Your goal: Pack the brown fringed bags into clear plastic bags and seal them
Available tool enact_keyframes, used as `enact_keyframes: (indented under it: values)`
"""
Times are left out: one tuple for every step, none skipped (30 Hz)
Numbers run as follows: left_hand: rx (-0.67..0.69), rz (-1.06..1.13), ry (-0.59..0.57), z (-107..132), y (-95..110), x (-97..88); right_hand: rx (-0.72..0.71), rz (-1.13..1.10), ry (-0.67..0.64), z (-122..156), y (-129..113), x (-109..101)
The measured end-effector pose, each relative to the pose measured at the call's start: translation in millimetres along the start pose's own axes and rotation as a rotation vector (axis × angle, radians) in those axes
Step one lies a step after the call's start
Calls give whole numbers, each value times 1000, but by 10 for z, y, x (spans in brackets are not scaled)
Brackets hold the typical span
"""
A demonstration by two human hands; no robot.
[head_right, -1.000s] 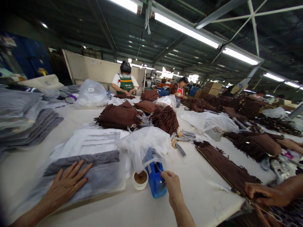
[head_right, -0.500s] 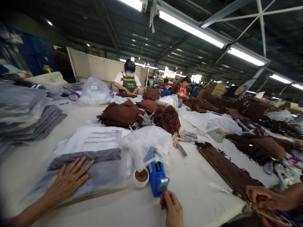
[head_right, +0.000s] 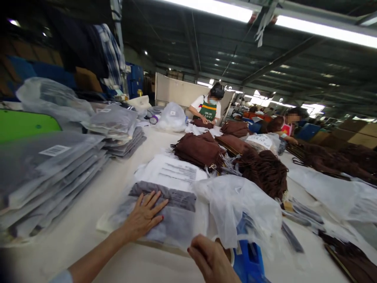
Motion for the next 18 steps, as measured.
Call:
enact_keyframes:
  values:
    - [10,6,14,7,4,-6,-90,63,-97,-194,-159,-20]
    - [19,10,26,12,7,-11,-157,108,-130,-388,-277,-73]
    - [27,11,37,15,9,-16,-187,133,-155,-577,-343,-110]
    - [32,10,44,17,10,-19,-205,152,-163,-752,-375,-133]
    - [36,10,48,18,9,-21,-209,168,-164,-907,-375,-138]
    - [37,11,51,19,8,-22,-203,182,-165,-1037,-349,-122]
    - [37,14,52,20,6,-22,-194,196,-167,-1140,-308,-91]
    - [37,18,52,22,5,-20,-179,208,-169,-1218,-258,-52]
    - [35,24,52,24,2,-18,-160,216,-175,-1274,-203,-8]
    - [33,31,54,28,-1,-14,-138,222,-186,-1312,-148,38]
    - [31,37,57,32,-3,-10,-112,227,-200,-1338,-94,84]
    - [29,42,59,36,-5,-6,-81,234,-216,-1355,-42,127]
    - [29,46,61,39,-5,0,-46,242,-232,-1369,10,165]
    - [29,48,64,40,-5,4,-9,252,-247,-1381,63,200]
    - [30,48,67,40,-3,6,27,263,-263,-1393,117,229]
    - [32,48,72,39,0,5,61,275,-275,-1407,172,249]
    - [35,48,76,38,3,4,91,291,-281,-1424,227,256]
    - [36,48,82,36,5,0,116,313,-272,-1443,280,242]
Point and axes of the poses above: each hand's wrist, its own z-axis away from the middle knuckle, its own x-axis out of the palm, y = z × x, the point moved 8 cm from there along -z, towards the middle knuckle, and after that the axes turned 13 degrees about z, right-handed, at the moved point
